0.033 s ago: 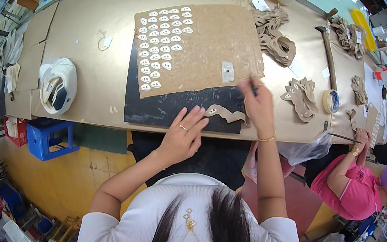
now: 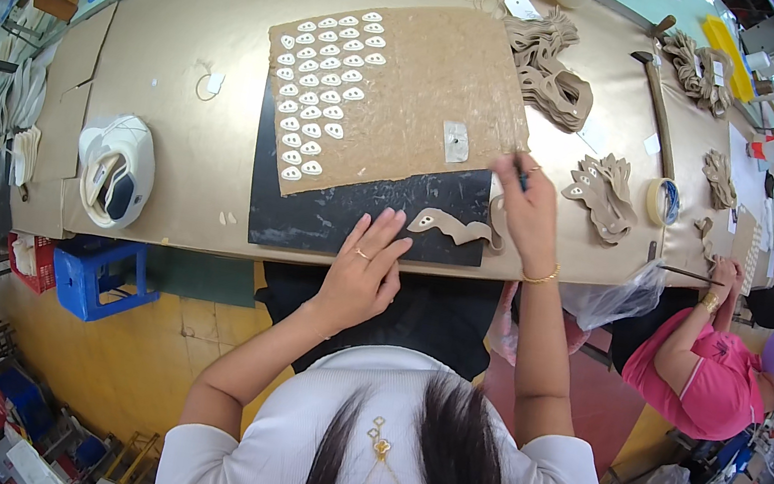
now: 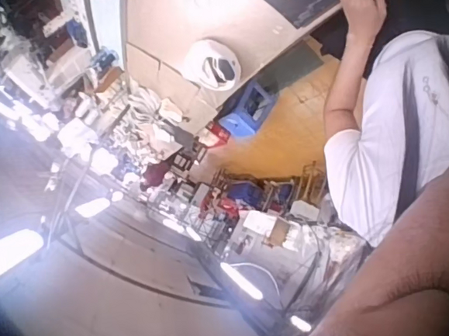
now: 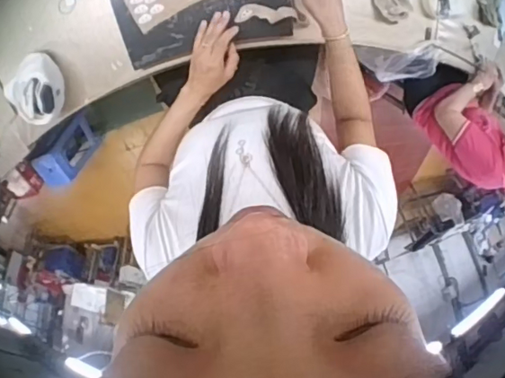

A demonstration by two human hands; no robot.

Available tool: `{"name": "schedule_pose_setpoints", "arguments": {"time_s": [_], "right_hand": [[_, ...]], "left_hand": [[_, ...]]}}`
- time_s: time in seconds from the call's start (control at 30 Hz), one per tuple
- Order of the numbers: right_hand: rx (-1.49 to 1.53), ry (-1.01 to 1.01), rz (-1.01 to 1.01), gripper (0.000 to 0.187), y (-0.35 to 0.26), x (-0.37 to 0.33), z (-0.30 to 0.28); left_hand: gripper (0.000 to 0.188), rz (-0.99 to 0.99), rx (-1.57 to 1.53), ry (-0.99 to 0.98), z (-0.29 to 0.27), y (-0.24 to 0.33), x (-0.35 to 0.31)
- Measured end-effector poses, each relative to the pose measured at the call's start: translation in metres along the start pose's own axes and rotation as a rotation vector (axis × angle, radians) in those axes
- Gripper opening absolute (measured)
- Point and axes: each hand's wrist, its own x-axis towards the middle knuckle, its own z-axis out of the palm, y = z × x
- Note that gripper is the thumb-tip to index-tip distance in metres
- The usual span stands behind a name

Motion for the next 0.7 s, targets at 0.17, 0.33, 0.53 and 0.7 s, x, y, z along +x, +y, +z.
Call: {"name": "schedule_pose_setpoints", "arguments": {"time_s": [0.17,0.33,0.53,0.7], "right_hand": [[-0.221,-0.130,-0.155,0.018,0.009,-0.010,-0.022],[-0.363,-0.307,-0.181,0.017,0.008,-0.024,-0.029],[-0.434,-0.323,-0.191,0.022,0.022,-0.034,-0.021],[-0.572,-0.305,-0.179,0.024,0.017,-0.043,-0.020]], "left_hand": [[0.051,0.059,0.032,-0.014,0.000,0.004,0.015],[0.045,0.109,0.139,-0.061,0.012,0.011,0.037],[0.047,0.206,0.137,-0.134,0.009,0.008,0.037],[0.046,0.142,-0.028,-0.052,0.003,0.006,0.028]]}}
